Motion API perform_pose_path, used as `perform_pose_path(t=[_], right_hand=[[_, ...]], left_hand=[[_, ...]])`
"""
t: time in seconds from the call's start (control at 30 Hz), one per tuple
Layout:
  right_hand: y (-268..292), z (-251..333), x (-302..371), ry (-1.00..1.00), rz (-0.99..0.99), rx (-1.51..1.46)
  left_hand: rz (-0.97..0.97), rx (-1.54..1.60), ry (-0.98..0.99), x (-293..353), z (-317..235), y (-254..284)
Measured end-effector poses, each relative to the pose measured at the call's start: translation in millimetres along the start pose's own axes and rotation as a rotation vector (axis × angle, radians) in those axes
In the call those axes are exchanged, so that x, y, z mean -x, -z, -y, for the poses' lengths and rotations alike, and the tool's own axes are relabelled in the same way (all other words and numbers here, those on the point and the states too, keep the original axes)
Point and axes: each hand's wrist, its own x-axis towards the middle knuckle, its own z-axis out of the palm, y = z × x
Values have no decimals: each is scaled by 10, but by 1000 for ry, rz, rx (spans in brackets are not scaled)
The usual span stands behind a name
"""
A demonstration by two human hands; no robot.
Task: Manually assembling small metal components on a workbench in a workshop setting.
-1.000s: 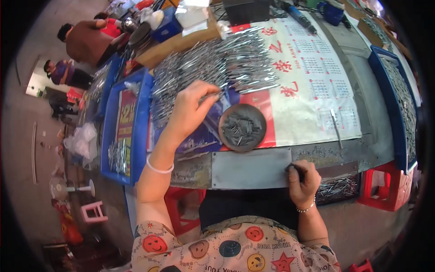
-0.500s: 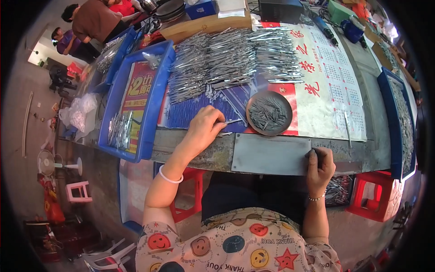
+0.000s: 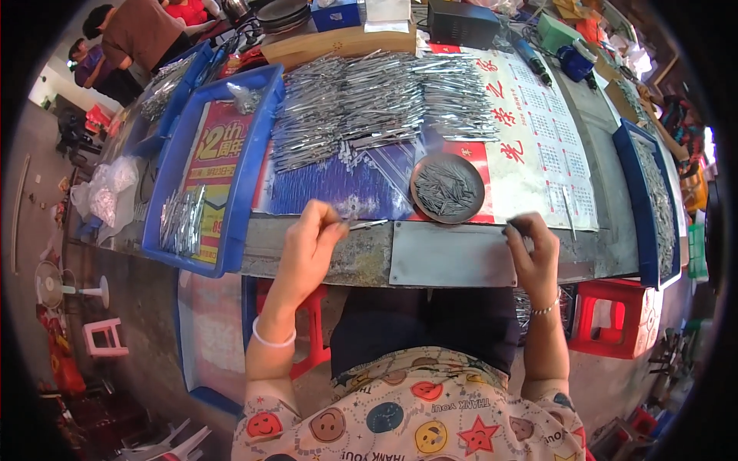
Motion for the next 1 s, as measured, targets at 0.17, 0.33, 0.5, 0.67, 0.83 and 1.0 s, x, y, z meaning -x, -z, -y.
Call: perform_pose_path(t=[0.17,0.33,0.5,0.67,0.83,1.0], right_hand=[[-198,79,-604,179,248,151],[-516,44,-944,356,366,531],[-685,19,-1042,408,455,745],[-764,144,-1042,436,541,957],[-794,157,-1079,400,590,992],[-735,-44,-1058,338,566,747]], left_hand=[[-58,479,46,571,36,-151],[72,778,250,1017,30,-359],[229,880,339,1252,31,-434],[279,879,319,1263,-33,-498],[285,849,283,1246,-73,-561],[257,852,252,1249,-148,-575]])
